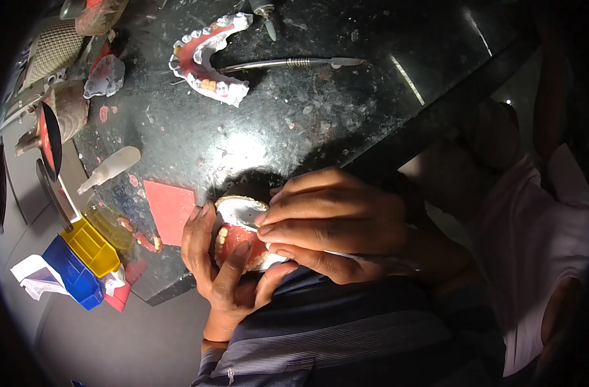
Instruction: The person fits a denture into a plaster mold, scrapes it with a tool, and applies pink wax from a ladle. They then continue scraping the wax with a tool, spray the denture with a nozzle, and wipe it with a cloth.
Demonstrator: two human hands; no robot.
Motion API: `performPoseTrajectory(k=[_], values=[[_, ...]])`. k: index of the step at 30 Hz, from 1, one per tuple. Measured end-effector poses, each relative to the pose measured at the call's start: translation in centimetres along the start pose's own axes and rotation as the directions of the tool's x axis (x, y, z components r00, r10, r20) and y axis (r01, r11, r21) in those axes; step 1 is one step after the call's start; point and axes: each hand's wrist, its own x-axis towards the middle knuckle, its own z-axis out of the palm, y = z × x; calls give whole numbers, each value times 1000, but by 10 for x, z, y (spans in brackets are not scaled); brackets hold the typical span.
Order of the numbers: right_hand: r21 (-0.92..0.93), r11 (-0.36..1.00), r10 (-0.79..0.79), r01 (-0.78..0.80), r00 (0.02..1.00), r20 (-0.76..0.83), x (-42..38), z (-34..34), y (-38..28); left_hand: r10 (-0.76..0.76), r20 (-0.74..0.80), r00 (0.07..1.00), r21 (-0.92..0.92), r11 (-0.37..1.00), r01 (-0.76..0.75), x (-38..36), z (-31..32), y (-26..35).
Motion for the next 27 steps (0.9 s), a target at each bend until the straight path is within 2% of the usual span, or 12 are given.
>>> performPoseTrajectory(k=[5,8,17,19,20,23,25,27], values=[[-4,1000,-2,2,1000,18,4,0,-1,13,-15,1000,-17,1000,-14,0,0,0],[-91,996,26,-23,999,38,6,-2,-4,9,-15,1000,-11,1000,-9,0,0,1],[-21,1000,-14,15,1000,8,3,-1,2,-11,23,1000,4,1000,11,1,-3,2],[-141,990,6,1,999,50,5,-2,-2,-15,15,1000,-1,1000,15,0,-2,3],[-144,990,5,3,999,50,5,-2,-3,-12,12,1000,-3,1000,12,0,-1,2],[-180,983,-30,35,999,30,-1,2,0,16,-38,999,-36,999,-17,1,2,0],[-134,990,-69,52,989,-128,-13,3,4,23,-49,999,-26,999,-25,0,2,-1],[-146,988,-67,49,991,-117,-15,1,1,22,-50,999,-29,999,-23,1,3,-1]])
